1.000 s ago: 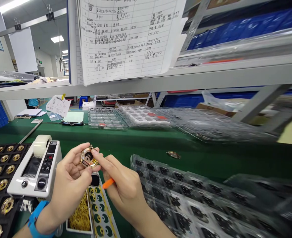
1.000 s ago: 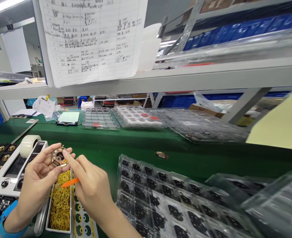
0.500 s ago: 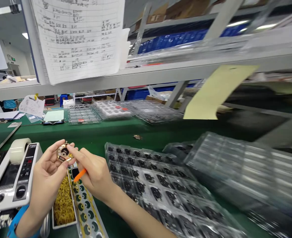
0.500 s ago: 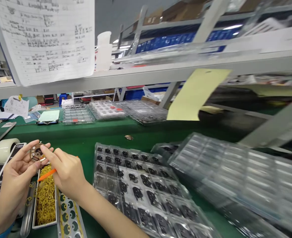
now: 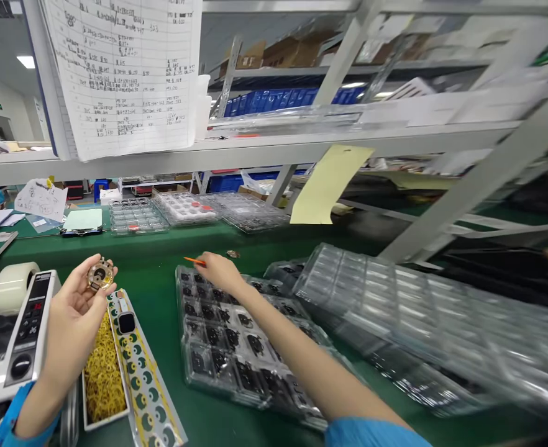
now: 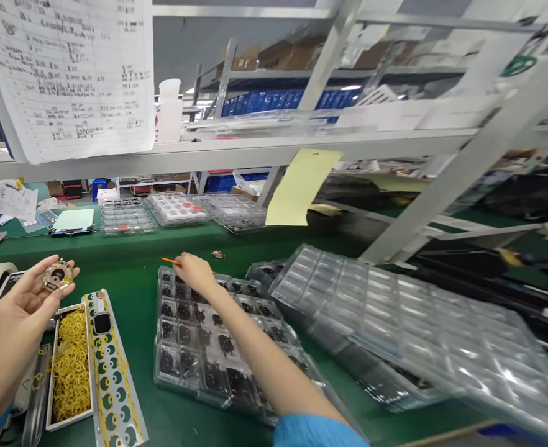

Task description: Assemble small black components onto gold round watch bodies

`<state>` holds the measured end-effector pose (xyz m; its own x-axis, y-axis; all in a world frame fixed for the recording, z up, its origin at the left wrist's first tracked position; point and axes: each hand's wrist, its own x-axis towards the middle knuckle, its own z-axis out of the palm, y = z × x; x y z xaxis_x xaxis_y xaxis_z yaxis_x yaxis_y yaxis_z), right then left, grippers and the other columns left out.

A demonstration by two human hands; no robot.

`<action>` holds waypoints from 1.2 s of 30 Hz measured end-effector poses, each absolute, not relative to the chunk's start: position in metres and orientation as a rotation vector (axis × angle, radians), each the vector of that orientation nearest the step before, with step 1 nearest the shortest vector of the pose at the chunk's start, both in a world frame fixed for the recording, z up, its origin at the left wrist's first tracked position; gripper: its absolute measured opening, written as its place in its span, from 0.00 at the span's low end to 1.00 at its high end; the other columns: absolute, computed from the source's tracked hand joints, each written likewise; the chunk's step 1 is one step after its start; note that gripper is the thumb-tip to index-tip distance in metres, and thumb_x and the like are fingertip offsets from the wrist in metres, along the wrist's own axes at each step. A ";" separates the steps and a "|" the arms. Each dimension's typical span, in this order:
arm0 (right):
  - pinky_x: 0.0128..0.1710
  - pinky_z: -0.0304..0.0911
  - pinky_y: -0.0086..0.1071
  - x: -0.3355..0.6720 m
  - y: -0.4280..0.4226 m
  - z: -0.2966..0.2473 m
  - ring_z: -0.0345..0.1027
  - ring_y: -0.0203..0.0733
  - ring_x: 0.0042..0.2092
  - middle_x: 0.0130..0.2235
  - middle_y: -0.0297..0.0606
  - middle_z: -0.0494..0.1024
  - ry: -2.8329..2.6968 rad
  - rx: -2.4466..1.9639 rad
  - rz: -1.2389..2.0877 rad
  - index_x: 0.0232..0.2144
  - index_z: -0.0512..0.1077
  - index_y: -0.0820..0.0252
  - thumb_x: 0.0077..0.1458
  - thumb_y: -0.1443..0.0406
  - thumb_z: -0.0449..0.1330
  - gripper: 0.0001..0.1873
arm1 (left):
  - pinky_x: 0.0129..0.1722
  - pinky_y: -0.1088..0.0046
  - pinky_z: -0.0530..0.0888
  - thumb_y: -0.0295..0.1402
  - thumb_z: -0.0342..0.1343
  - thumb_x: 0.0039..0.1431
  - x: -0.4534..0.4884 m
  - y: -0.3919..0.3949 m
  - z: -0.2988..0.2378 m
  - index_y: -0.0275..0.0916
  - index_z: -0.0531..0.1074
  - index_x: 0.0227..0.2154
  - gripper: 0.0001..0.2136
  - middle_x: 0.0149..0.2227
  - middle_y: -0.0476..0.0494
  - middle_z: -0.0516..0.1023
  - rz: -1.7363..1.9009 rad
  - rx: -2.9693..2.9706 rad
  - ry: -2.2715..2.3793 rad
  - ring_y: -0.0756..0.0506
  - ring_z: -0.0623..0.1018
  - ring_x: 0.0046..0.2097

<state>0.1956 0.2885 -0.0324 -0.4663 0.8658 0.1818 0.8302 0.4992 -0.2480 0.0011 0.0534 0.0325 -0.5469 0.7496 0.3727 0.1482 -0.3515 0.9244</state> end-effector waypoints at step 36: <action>0.23 0.57 0.28 0.135 0.150 0.030 0.62 0.35 0.26 0.27 0.36 0.71 -1.850 -0.367 0.943 0.25 0.71 0.59 0.61 0.60 0.57 0.14 | 0.47 0.68 0.78 0.31 0.63 0.56 0.010 0.061 0.023 0.42 0.80 0.40 0.09 0.43 0.44 0.82 1.854 1.227 1.239 0.43 0.80 0.46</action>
<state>0.1348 0.1498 0.0295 -0.4669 0.6151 0.6353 -0.1530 0.6514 -0.7431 0.0096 0.0608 0.0235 -0.4029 0.8379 0.3683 0.0196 -0.3944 0.9187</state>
